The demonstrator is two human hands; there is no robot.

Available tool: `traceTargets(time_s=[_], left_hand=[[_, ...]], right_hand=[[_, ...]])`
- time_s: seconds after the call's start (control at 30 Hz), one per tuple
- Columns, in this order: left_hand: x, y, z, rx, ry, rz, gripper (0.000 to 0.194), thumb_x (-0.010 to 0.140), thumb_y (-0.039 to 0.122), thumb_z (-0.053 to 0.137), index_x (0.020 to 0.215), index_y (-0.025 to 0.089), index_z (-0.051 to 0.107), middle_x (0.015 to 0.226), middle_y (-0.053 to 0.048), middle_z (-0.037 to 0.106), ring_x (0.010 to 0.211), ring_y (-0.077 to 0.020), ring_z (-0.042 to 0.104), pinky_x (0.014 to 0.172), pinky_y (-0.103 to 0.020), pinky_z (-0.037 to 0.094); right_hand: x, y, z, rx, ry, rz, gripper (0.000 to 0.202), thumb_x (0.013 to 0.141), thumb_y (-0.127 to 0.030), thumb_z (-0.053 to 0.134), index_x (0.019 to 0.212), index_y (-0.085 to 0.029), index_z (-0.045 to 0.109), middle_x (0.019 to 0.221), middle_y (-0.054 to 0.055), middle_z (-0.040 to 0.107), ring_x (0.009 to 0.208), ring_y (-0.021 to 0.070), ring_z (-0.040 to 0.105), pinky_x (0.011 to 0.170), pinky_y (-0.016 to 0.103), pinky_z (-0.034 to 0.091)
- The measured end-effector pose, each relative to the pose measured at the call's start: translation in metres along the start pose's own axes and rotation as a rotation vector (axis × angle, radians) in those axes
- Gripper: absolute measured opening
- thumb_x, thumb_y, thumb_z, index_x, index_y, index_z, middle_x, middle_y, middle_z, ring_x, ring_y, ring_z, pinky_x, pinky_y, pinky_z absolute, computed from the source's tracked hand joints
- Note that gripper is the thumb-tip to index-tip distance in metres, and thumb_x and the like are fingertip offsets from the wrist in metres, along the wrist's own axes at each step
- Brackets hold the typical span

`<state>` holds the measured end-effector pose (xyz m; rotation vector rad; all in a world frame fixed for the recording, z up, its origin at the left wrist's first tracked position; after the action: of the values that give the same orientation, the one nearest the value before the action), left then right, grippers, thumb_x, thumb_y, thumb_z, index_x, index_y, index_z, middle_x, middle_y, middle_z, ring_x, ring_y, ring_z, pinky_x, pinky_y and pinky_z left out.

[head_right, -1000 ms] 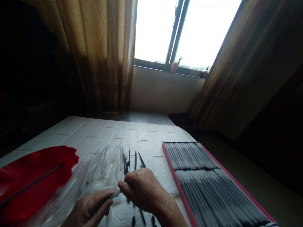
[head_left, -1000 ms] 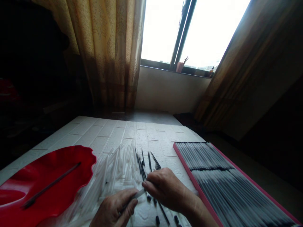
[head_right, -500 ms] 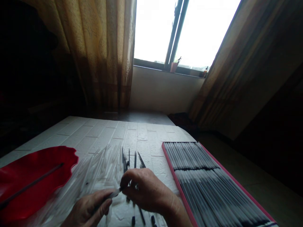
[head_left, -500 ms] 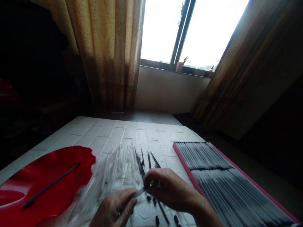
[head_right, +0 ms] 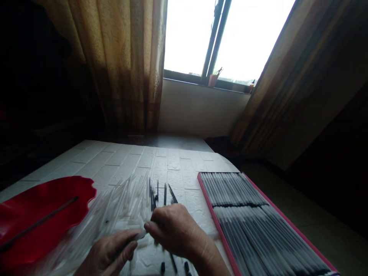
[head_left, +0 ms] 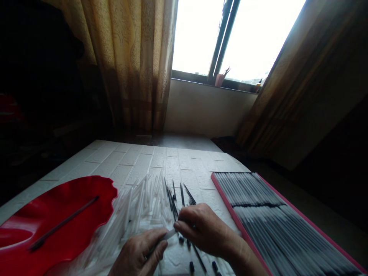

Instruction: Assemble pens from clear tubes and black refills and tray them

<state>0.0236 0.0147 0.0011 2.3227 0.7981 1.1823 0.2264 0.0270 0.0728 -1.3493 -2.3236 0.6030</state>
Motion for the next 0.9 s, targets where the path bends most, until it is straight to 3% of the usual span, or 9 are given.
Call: traceTargets(time_s=[0.1, 0.2, 0.27, 0.37, 0.43, 0.73, 0.9], left_hand=[[0.002, 0.002, -0.001, 0.004, 0.012, 0.013, 0.021, 0.1, 0.023, 0.052, 0.116, 0.028, 0.064, 0.076, 0.003, 0.074, 0.073, -0.0121, 0.076, 0.067, -0.012, 0.056], [0.003, 0.004, -0.002, -0.002, 0.02, 0.017, 0.02, 0.101, 0.023, 0.051, 0.113, 0.028, 0.066, 0.079, 0.002, 0.075, 0.072, -0.0125, 0.076, 0.067, -0.013, 0.056], [0.003, 0.004, -0.002, -0.015, 0.017, 0.002, 0.02, 0.1, 0.023, 0.052, 0.113, 0.027, 0.066, 0.081, 0.002, 0.076, 0.074, -0.0133, 0.076, 0.069, -0.014, 0.056], [0.002, 0.003, -0.001, -0.041, -0.002, -0.032, 0.021, 0.099, 0.021, 0.053, 0.114, 0.028, 0.066, 0.082, 0.003, 0.076, 0.073, -0.0127, 0.075, 0.068, -0.014, 0.056], [0.001, 0.002, -0.001, -0.045, -0.013, -0.058, 0.021, 0.098, 0.02, 0.053, 0.113, 0.027, 0.067, 0.082, 0.002, 0.076, 0.07, -0.0124, 0.074, 0.065, -0.013, 0.056], [0.001, 0.002, -0.001, -0.057, -0.016, -0.068, 0.024, 0.096, 0.016, 0.054, 0.112, 0.028, 0.066, 0.085, 0.003, 0.076, 0.075, -0.0127, 0.074, 0.07, -0.014, 0.055], [0.001, 0.002, 0.0, -0.089, -0.063, -0.077, 0.024, 0.096, 0.017, 0.053, 0.113, 0.027, 0.067, 0.088, 0.002, 0.076, 0.079, -0.014, 0.075, 0.072, -0.016, 0.055]], right_hand=[[0.003, 0.003, 0.005, -0.023, 0.0, -0.004, 0.043, 0.09, -0.029, 0.057, 0.052, -0.018, 0.041, 0.052, -0.008, 0.026, 0.05, 0.0078, 0.024, 0.05, 0.023, 0.02], [0.003, 0.006, 0.004, -0.012, -0.024, 0.006, 0.045, 0.093, -0.033, 0.054, 0.052, -0.018, 0.044, 0.051, -0.008, 0.029, 0.049, 0.0079, 0.026, 0.049, 0.023, 0.022], [0.001, 0.006, 0.0, 0.048, -0.044, 0.009, 0.036, 0.093, -0.032, 0.054, 0.06, -0.017, 0.056, 0.054, -0.006, 0.042, 0.051, 0.0084, 0.037, 0.051, 0.021, 0.028], [-0.003, 0.008, -0.005, 0.201, -0.048, -0.01, 0.007, 0.085, -0.022, 0.062, 0.091, -0.019, 0.066, 0.075, -0.002, 0.065, 0.065, 0.0107, 0.056, 0.06, 0.019, 0.04], [-0.006, 0.009, -0.006, 0.245, -0.04, -0.022, 0.017, 0.08, -0.014, 0.064, 0.096, -0.02, 0.066, 0.082, -0.001, 0.069, 0.07, 0.0116, 0.06, 0.064, 0.019, 0.044], [-0.006, 0.005, -0.007, 0.148, -0.044, 0.017, 0.004, 0.082, -0.018, 0.062, 0.08, -0.019, 0.065, 0.066, -0.005, 0.058, 0.06, 0.0099, 0.051, 0.057, 0.019, 0.037], [-0.003, -0.002, -0.008, 0.041, -0.066, 0.032, 0.015, 0.083, -0.02, 0.059, 0.068, -0.018, 0.056, 0.057, -0.007, 0.044, 0.054, 0.0084, 0.04, 0.053, 0.02, 0.028]])
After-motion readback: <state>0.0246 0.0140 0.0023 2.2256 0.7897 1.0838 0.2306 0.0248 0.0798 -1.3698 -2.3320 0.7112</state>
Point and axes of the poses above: each hand's wrist, its own x-axis towards the middle knuckle, its own z-axis out of the palm, y = z × x, the point moved 1 cm from there along x, towards the middle knuckle
